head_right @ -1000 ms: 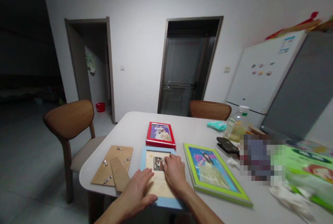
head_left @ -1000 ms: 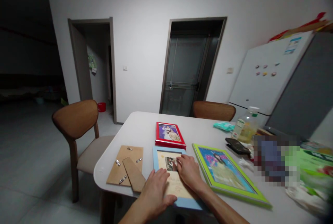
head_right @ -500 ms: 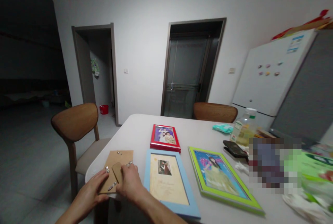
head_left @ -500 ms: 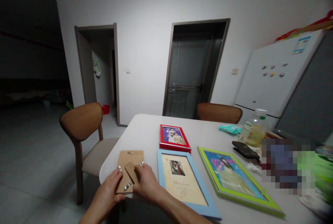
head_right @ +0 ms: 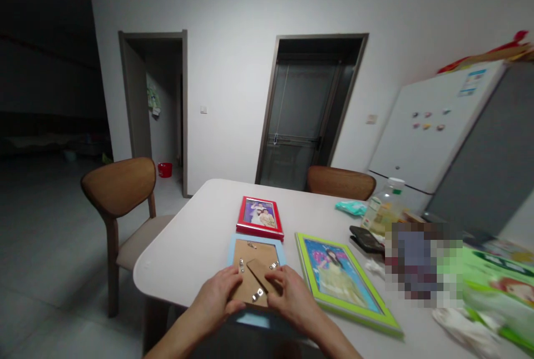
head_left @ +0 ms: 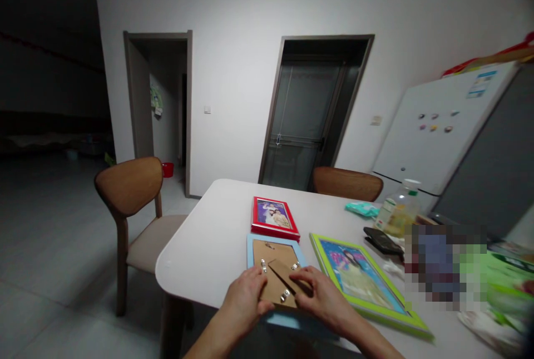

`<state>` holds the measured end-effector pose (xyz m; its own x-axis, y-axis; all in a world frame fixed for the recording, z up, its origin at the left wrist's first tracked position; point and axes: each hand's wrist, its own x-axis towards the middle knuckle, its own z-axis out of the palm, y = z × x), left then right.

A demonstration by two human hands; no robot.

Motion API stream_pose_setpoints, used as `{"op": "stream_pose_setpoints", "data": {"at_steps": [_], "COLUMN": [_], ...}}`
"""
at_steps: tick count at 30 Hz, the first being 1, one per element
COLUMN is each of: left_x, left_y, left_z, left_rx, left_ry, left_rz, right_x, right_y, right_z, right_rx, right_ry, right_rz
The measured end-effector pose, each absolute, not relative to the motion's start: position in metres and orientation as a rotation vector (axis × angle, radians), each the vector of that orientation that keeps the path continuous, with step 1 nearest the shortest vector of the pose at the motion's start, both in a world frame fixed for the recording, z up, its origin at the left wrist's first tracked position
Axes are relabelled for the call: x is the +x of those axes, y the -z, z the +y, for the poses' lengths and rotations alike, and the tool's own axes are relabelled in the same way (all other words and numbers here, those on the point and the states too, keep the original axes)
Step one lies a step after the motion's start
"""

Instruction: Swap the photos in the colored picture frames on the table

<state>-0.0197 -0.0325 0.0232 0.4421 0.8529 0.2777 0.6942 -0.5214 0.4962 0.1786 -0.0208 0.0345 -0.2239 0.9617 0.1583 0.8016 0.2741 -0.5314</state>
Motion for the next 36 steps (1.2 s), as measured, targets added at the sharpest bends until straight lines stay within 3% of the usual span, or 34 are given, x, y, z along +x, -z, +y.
{"op": "stream_pose_setpoints", "data": {"at_steps": [6,13,19,30,36], "left_x": [-0.014,-0.021,-0.020,-0.024,-0.024], "left_y": [-0.017,-0.010,0.001,0.005,0.004], "left_z": [-0.032,-0.041,-0.044,-0.037,-0.038], "left_rx": [2.425,2.436,2.421,2.390,2.385], "left_ry": [-0.633,-0.600,-0.592,-0.647,-0.647], "left_rz": [1.308,1.300,1.305,1.295,1.309], "right_x": [0.187,0.173,0.164,0.163,0.174], "right_y": [-0.012,0.004,-0.009,-0.026,-0.017], "right_z": [-0.015,-0.021,-0.041,-0.053,-0.012], "right_rx": [-1.574,-1.530,-1.410,-1.236,-1.611], "right_ry": [-0.438,-0.159,-0.032,-0.117,-0.012], "right_rz": [-2.113,-2.199,-2.358,-2.533,-2.257]}}
